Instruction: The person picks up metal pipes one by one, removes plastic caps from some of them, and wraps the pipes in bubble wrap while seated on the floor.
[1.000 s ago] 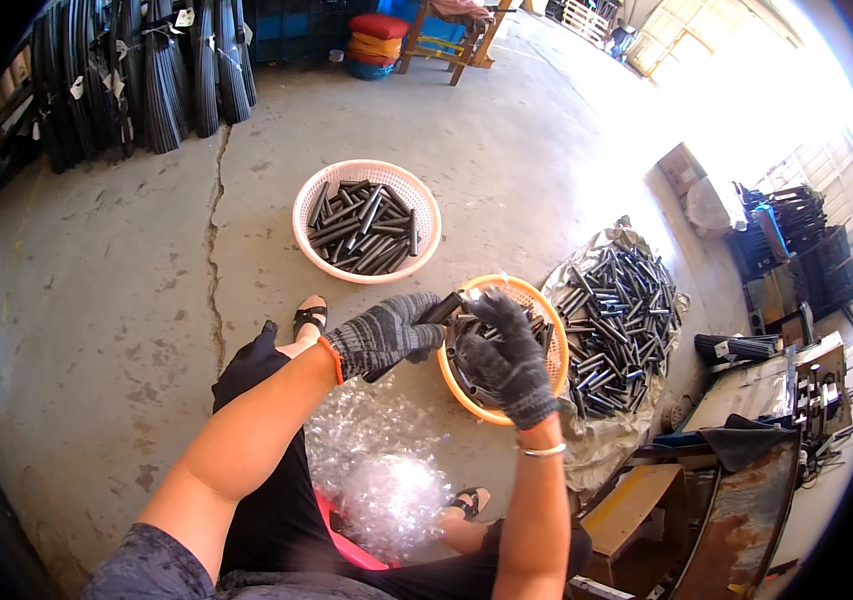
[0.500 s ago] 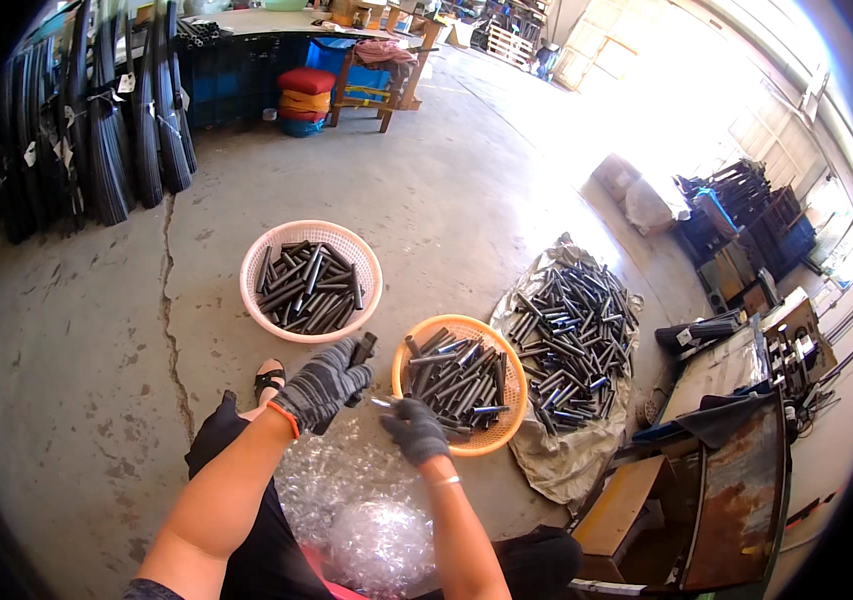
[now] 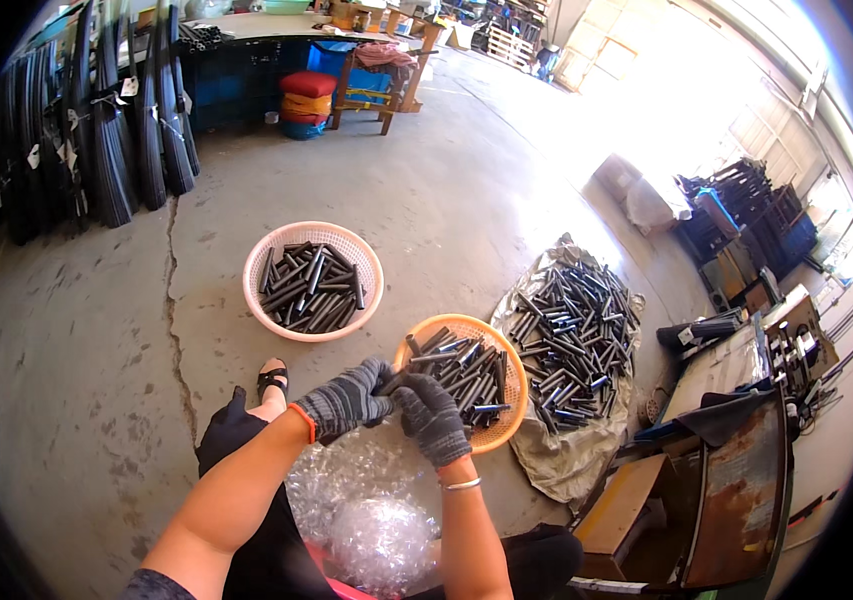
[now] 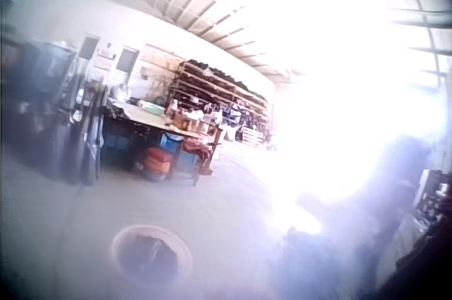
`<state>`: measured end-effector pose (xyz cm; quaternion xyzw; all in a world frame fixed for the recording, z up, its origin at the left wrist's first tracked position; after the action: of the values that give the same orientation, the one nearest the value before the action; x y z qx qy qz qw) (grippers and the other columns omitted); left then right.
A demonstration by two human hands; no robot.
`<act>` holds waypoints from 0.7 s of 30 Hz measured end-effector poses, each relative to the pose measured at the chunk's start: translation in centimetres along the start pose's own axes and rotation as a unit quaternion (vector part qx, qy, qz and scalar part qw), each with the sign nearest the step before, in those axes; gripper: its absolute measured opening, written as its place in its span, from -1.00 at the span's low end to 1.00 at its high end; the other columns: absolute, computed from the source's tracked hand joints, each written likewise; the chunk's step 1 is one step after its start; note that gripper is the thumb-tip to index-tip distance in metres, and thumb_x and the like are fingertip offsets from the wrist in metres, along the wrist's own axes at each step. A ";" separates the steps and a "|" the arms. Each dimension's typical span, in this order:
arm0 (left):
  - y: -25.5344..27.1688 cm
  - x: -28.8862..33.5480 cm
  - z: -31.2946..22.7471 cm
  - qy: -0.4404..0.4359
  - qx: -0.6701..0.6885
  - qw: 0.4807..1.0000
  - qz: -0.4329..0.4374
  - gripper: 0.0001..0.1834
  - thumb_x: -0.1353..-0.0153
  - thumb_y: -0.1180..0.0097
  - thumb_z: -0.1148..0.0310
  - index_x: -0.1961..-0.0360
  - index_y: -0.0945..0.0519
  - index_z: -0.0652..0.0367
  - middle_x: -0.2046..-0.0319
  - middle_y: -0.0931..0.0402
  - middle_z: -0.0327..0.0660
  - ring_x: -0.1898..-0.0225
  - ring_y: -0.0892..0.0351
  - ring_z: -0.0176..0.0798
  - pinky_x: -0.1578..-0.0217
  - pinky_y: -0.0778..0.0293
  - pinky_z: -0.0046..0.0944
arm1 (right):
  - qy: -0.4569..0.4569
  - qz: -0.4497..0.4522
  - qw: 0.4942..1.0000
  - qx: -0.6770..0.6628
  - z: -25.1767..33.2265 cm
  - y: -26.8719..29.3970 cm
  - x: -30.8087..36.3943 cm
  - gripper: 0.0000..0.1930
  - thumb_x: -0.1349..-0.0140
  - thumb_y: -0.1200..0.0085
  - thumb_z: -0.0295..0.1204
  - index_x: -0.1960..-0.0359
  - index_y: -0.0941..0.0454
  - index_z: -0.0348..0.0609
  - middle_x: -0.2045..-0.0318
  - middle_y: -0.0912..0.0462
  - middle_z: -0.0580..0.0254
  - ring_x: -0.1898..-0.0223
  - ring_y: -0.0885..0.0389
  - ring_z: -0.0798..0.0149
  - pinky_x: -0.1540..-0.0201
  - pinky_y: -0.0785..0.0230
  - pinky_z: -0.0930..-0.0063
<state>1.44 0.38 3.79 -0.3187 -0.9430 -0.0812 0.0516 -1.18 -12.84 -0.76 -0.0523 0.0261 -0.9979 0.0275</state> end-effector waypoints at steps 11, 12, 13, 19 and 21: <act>0.0 -1.1 3.1 0.055 0.369 0.925 0.078 -0.76 -0.23 0.00 0.39 0.11 -0.40 0.25 0.48 -0.45 -0.23 0.51 -0.49 -0.35 0.45 -0.49 -0.40 | -0.072 -0.005 0.797 0.599 -20.1 0.6 5.0 -0.71 -0.19 -0.01 -0.25 0.16 -0.52 -0.16 0.23 -0.60 0.08 0.21 -0.55 0.06 0.07 -0.38 0.30; -0.7 -1.5 3.0 0.061 0.397 0.911 0.093 -0.78 -0.24 0.01 0.39 0.13 -0.40 0.24 0.48 -0.44 -0.23 0.52 -0.48 -0.34 0.45 -0.49 -0.39 | -0.163 0.040 0.732 0.660 -24.7 2.8 6.7 -0.71 -0.19 0.00 -0.20 0.19 -0.53 -0.11 0.28 -0.60 0.07 0.21 -0.54 0.07 0.05 -0.38 0.29; -0.2 -1.5 2.7 0.061 0.362 0.927 0.077 -0.80 -0.25 0.02 0.38 0.14 -0.40 0.23 0.49 -0.44 -0.23 0.53 -0.47 -0.34 0.46 -0.49 -0.38 | -0.143 0.002 0.861 0.489 -24.7 2.7 5.5 -0.73 -0.20 0.00 -0.19 0.20 -0.51 -0.09 0.31 -0.58 0.12 0.24 -0.54 0.12 0.12 -0.38 0.32; -0.8 -0.6 2.9 0.083 0.254 0.958 0.101 -0.79 -0.26 0.03 0.36 0.13 -0.40 0.21 0.47 -0.44 -0.24 0.53 -0.47 -0.36 0.49 -0.49 -0.37 | 0.012 -0.163 0.982 -0.091 -2.9 1.6 4.3 -0.60 -0.25 -0.03 -0.32 -0.09 -0.25 -0.05 0.23 -0.51 0.27 0.56 -0.46 0.48 0.70 -0.22 0.69; -2.2 -1.0 1.1 0.050 0.246 0.957 0.146 -0.76 -0.26 0.04 0.36 0.09 -0.40 0.23 0.47 -0.45 -0.25 0.52 -0.49 -0.36 0.49 -0.51 -0.37 | 0.117 -0.135 0.980 -0.084 1.9 0.1 2.8 -0.55 -0.24 -0.05 -0.27 -0.11 -0.24 -0.07 0.20 -0.51 0.27 0.59 -0.40 0.49 0.67 -0.23 0.68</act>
<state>0.82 -1.70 2.29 -0.4254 -0.8733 0.1463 0.1868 -3.79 -13.21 1.45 0.0592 0.1053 -0.9859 -0.1154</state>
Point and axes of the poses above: each hand's wrist, its own x-axis away from the middle knuckle, its own y-axis out of the back of the hand, z = x × y, the point moved 7 cm from there along -x, towards the middle knuckle
